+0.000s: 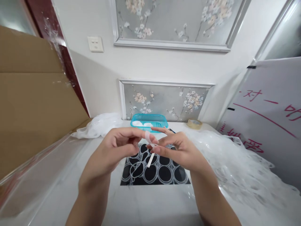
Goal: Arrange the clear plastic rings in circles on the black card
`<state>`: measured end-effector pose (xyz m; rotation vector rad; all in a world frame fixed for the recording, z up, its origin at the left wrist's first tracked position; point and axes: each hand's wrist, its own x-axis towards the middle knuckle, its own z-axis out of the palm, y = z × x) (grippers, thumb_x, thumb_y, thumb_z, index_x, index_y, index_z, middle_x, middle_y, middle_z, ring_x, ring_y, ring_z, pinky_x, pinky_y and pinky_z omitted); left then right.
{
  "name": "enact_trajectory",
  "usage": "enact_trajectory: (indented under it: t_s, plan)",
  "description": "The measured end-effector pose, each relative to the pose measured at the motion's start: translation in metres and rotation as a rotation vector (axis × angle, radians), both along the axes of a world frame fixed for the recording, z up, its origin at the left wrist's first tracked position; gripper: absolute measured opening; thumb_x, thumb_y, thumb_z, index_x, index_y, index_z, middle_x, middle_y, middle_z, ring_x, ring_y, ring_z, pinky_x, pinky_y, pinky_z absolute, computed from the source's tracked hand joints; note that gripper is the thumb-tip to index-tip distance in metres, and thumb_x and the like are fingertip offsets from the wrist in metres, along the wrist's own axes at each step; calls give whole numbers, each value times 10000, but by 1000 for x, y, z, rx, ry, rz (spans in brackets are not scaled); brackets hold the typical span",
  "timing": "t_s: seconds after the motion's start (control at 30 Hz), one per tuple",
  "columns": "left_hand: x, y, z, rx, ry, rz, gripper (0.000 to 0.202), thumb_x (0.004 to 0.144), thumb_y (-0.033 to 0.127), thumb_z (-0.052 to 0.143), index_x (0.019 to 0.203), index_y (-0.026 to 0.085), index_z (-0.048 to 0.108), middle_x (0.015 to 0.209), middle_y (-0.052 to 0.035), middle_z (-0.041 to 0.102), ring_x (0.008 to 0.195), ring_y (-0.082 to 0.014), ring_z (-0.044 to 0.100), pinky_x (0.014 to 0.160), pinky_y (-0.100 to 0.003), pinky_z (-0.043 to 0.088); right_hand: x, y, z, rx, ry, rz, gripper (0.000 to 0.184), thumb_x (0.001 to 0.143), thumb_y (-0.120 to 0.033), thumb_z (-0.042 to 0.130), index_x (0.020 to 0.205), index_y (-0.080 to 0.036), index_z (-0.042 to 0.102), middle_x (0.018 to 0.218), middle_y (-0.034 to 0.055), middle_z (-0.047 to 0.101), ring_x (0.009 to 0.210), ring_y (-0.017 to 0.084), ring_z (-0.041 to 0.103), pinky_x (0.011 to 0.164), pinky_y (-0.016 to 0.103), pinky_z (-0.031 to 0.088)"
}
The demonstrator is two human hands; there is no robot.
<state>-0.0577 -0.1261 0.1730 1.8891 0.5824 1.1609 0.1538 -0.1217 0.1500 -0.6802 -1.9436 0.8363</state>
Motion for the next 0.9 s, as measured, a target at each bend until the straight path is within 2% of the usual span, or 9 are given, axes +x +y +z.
enact_trajectory:
  t_s: [0.13,0.23,0.3,0.37,0.5,0.67,0.73,0.8,0.9]
  plan:
    - [5,-15,10,-58,167,39,121,796,281,657,831,195,733,742,-38,680,732,-178,599,638,-280,462,3,-3,0,127,-27,-25,215,853,-282,636,1032,-373,713,1038,-61,735,1210,229,566,1191,539,157]
    - [10,-19,15,19,333,136,128,809,320,671,759,221,736,700,-10,672,666,-138,567,612,-249,445,8,-8,-1,151,8,-53,475,867,-240,608,1301,-411,519,1377,-76,524,1409,248,298,1179,589,108]
    - [10,-17,16,55,367,171,148,827,323,660,739,234,739,680,0,668,642,-123,554,599,-234,434,12,-13,-1,136,13,-48,534,877,-237,593,1357,-417,445,1437,-91,444,1454,240,140,1177,592,87]
    - [7,-13,16,65,378,166,154,838,317,652,742,239,743,671,3,666,632,-118,553,591,-227,430,15,-17,1,131,6,-39,531,872,-247,603,1353,-415,453,1439,-94,441,1459,245,89,1176,592,68]
    - [5,-10,14,93,387,158,136,832,317,662,748,250,745,667,12,662,632,-116,551,584,-223,419,10,-19,3,145,30,-66,452,878,-251,595,1292,-417,529,1372,-89,531,1439,245,218,1181,573,119]
    - [17,-1,6,133,509,192,148,832,358,650,769,262,743,730,21,674,671,-122,555,603,-231,402,-15,2,-8,45,371,-377,167,810,-321,673,956,-366,740,1047,-28,730,1177,252,559,1042,514,424]
    - [27,13,0,142,561,178,173,856,355,609,815,250,739,751,20,678,664,-121,542,595,-236,387,-24,20,-17,-151,571,-332,175,779,-404,693,905,-298,752,971,14,747,1063,250,629,964,476,499]
    - [37,31,-9,149,541,177,194,873,334,567,887,230,730,742,16,673,630,-117,509,577,-240,372,-29,41,-26,-354,766,-187,320,803,-504,630,959,-241,725,1036,51,734,1052,241,649,939,434,526]
    - [44,62,-27,116,417,157,275,854,307,560,1079,210,685,869,-14,693,677,-127,529,631,-253,417,-31,80,-38,-446,946,-82,461,880,-566,473,1113,-200,629,1232,86,653,1114,208,630,959,361,518]
